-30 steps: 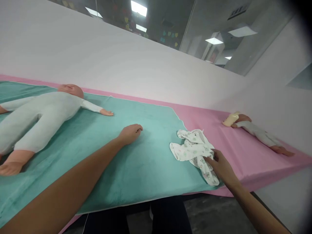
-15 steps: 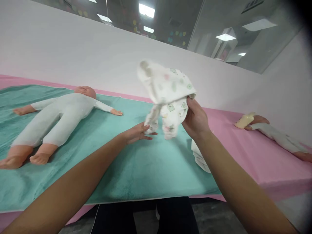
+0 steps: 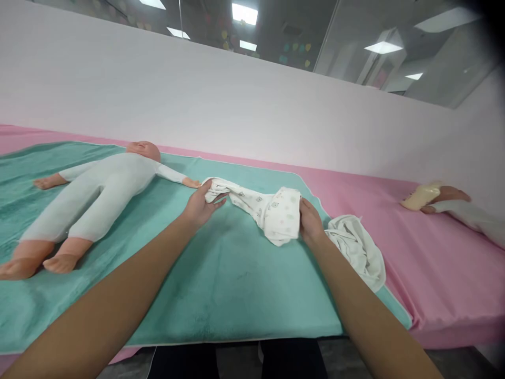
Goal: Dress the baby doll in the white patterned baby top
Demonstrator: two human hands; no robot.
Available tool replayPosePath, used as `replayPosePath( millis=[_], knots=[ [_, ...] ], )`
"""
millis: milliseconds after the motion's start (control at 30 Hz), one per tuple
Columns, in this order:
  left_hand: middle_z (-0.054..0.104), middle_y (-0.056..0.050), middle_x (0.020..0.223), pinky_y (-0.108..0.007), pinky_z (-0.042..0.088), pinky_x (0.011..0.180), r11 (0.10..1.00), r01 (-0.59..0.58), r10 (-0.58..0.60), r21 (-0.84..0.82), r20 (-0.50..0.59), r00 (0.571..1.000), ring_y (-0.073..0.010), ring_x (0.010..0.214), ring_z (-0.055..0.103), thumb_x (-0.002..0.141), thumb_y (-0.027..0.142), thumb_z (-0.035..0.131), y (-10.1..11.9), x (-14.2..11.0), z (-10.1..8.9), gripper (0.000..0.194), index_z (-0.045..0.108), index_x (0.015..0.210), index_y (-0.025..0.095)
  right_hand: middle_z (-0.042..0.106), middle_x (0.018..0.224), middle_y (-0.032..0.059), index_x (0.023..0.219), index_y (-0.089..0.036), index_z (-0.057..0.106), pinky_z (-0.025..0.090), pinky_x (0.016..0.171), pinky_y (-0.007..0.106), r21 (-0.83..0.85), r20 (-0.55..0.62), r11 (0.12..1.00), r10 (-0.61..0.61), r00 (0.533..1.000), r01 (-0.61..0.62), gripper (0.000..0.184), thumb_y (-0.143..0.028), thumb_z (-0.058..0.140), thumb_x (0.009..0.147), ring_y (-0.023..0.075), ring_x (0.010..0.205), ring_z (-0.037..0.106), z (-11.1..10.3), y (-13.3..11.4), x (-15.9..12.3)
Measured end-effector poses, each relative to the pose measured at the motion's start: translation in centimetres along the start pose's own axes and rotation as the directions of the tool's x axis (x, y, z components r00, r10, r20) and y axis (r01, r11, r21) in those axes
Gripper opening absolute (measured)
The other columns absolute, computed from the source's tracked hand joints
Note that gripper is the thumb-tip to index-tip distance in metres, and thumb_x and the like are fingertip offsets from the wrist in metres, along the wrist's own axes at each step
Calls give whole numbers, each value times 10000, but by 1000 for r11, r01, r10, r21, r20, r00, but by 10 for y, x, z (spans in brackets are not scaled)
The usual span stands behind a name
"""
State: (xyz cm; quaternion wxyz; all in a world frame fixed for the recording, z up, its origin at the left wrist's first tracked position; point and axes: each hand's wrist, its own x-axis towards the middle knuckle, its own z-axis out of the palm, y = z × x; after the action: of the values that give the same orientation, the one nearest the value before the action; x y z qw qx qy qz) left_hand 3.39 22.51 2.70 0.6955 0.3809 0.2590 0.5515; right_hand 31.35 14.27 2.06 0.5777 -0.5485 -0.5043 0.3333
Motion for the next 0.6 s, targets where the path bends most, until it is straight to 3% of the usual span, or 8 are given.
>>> replayPosePath(
  millis=[67,167,200,267,333,367,500,600],
  knots=[
    [530,-56,1239,-384,466,870,999,28,-31,20,130,991,-249,1119,515,824,379,525,0,-6,9,284,552,1060,222,583,1126,70,1111,-211,486,496,716,294,93,11,996,-11,1000,10,493,-588,435,799,199,929,585,6,-2,-3],
    [549,-98,1225,-408,466,863,984,97,-141,150,319,937,-282,1117,513,805,368,552,-7,-21,29,350,553,1108,193,551,1189,69,1199,-225,441,467,848,327,106,236,990,-118,964,95,530,-537,516,777,203,1043,542,28,-9,-15],
    [573,-111,1189,-401,469,850,966,135,-214,222,380,900,-290,1089,531,782,354,581,-9,-26,34,368,563,1106,181,557,1182,68,1207,-221,447,456,875,336,73,337,990,-140,931,123,555,-513,567,750,207,1061,531,37,-11,-20],
    [611,-119,1120,-393,469,835,907,211,-381,365,498,779,-304,1039,556,721,343,643,-12,-34,37,416,585,1095,170,585,1142,60,1168,-214,502,453,884,346,-3,475,988,-134,870,153,533,-461,627,712,215,1051,533,52,-16,-30],
    [625,-111,1092,-402,457,855,872,247,-470,423,580,666,-313,1039,553,673,393,672,-9,-36,32,459,602,1075,183,608,1102,45,1102,-216,559,456,876,353,-62,462,986,-108,880,154,433,-418,615,723,217,1013,552,60,-18,-42],
    [628,-106,1086,-408,453,861,873,252,-474,418,604,641,-312,1038,553,669,438,662,-7,-35,26,465,607,1061,194,618,1083,38,1072,-216,578,457,868,359,-90,410,985,-99,907,148,382,-394,596,734,216,989,563,61,-20,-47],
    [634,-111,1072,-408,475,796,879,261,-465,399,599,652,-282,956,601,772,521,520,2,-21,4,426,586,1063,217,649,1014,34,997,-189,607,462,845,362,-211,199,964,-123,972,165,319,-292,600,695,221,936,586,36,-31,-66],
    [599,-125,1153,-415,466,846,888,238,-431,392,534,728,-274,1010,586,821,456,494,1,-14,1,374,561,1098,213,656,988,48,977,-171,613,468,814,353,-338,-67,931,-168,984,136,306,-270,578,689,231,931,586,-7,-52,-63]
  ],
)
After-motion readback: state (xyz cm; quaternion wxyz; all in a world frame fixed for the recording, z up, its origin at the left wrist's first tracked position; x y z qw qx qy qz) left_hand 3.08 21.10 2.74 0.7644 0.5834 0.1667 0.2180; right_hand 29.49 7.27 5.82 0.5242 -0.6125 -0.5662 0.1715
